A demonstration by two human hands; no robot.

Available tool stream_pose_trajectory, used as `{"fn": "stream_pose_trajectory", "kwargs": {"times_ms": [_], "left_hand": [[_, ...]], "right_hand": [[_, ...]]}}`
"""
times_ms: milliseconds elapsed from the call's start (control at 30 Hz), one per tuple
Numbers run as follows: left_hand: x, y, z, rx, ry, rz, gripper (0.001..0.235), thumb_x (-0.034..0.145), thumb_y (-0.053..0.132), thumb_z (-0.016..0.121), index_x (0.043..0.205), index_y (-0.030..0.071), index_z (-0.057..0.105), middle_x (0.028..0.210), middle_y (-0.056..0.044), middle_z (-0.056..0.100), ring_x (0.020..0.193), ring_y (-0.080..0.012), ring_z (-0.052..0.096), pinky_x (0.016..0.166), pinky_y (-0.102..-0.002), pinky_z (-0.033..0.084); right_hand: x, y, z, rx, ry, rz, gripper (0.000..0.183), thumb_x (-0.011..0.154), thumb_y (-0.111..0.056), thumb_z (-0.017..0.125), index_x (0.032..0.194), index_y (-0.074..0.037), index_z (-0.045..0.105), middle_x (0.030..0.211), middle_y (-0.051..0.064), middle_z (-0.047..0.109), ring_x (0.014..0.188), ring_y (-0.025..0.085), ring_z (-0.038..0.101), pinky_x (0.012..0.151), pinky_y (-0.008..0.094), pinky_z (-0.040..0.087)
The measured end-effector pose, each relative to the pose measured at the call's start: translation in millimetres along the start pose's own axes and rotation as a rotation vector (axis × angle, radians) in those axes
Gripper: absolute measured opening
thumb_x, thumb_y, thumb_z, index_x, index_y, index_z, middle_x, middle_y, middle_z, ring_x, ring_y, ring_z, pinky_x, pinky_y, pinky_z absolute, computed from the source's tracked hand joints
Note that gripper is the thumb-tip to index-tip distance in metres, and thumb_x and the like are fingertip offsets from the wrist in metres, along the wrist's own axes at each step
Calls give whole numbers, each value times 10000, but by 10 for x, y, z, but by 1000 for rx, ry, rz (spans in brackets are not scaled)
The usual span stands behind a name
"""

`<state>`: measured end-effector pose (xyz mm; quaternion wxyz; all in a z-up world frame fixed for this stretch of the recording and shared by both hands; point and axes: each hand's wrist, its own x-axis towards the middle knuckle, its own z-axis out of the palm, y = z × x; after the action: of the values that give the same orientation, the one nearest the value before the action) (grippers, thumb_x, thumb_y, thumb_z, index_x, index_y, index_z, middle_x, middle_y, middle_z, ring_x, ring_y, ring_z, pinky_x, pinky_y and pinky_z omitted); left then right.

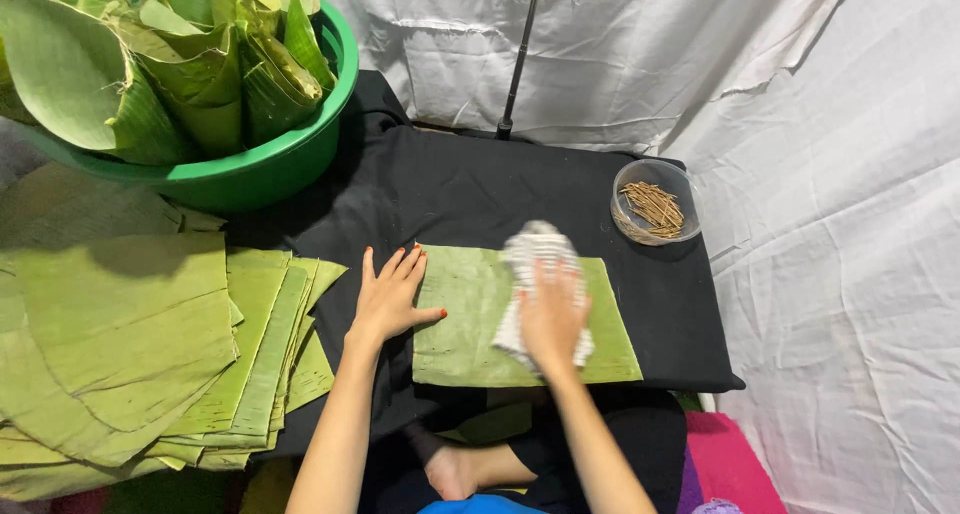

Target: Folding banana leaves into conical shapes and securing them with small wooden pins.

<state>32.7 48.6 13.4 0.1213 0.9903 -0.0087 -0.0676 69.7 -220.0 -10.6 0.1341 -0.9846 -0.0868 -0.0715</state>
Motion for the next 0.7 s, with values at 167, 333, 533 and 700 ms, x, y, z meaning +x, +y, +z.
{"fn": "stream_pose_trajectory", "kwargs": {"times_ms": [167, 333, 533, 700], "left_hand": [[0, -25, 25, -6, 13, 15, 1012, 798, 780, 640, 1520, 105, 423, 1630, -68, 372, 1519, -265, 299, 1233, -630, -95], [-23, 9, -52, -11, 5, 7, 1022, 791, 788, 636, 1531, 120, 411, 1630, -57, 373, 1519, -256, 303, 1236, -621, -97], [-110, 92, -186, -90, 36, -7, 944, 795, 723, 684, 1522, 168, 451, 1611, -56, 411, 1505, -243, 341, 1245, -595, -93], [-98, 52, -114, -215, 178, -90, 643, 965, 526, 605, 1465, 129, 530, 1453, -81, 585, 1394, -223, 509, 1267, -557, 1]], "right_hand": [[-146, -775, 200, 110, -94, -219, 592, 1012, -379, 482, 1575, -229, 381, 1619, 183, 349, 1498, 405, 302, 1128, 701, 182], [-59, -318, -3, 115, -36, -292, 572, 1004, -334, 521, 1560, -247, 420, 1548, 147, 465, 1453, 359, 400, 1114, 667, 248], [90, 1250, -219, 69, 370, -210, 372, 950, -16, 521, 1250, -151, 695, 1175, 98, 732, 1110, 303, 690, 947, 428, 518], [31, 1941, -833, -62, 502, -23, 439, 921, -23, 655, 1335, -158, 711, 1323, 176, 653, 1193, 378, 634, 976, 458, 484]]}}
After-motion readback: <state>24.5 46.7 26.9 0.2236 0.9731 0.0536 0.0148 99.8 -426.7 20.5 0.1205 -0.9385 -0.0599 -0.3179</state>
